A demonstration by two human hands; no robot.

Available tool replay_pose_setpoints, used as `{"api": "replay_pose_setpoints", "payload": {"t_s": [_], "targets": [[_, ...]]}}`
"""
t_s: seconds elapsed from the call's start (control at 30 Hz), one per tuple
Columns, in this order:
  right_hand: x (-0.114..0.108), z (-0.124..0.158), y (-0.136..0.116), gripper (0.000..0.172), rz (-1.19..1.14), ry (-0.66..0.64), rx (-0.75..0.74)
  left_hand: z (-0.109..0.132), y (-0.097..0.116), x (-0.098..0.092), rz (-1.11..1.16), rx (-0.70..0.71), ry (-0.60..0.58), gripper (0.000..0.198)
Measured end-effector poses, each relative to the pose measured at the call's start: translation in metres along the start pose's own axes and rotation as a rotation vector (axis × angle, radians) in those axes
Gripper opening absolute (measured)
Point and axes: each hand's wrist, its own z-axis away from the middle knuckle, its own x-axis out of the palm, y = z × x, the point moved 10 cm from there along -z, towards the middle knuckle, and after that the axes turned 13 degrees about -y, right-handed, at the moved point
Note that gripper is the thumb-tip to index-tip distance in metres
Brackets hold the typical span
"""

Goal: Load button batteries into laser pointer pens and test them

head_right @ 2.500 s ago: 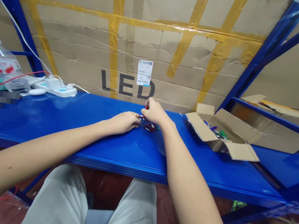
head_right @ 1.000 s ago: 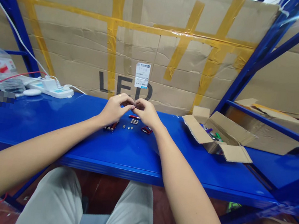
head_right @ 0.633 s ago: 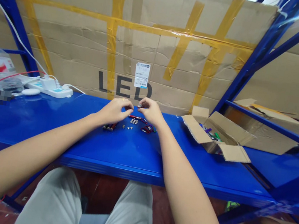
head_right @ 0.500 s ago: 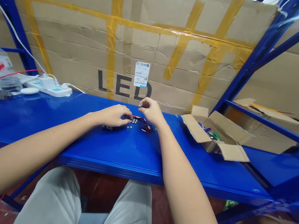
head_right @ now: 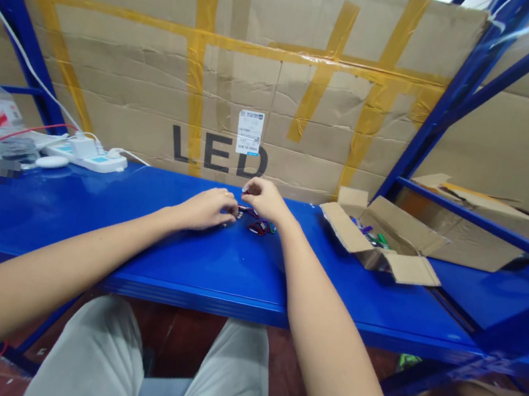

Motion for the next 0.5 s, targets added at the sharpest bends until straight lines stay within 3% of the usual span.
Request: {"api": "replay_pose_setpoints", "payload": {"t_s": [0.13, 0.2, 0.5], "targets": [[0.008, 0.001, -0.002, 0.016, -0.01, -0.056, 0.009, 0.015, -0.012, -0.041, 0.12, -0.053, 0.348, 0.009], [0.013, 0.001, -0.006, 0.016, -0.054, -0.094, -0.009, 0.02, -0.014, -0.049, 0.123, -0.05, 0.442, 0.008], [0.017, 0.002, -0.012, 0.02, -0.168, -0.114, -0.047, 0.011, -0.005, -0.035, 0.125, 0.055, 0.376, 0.017]]}}
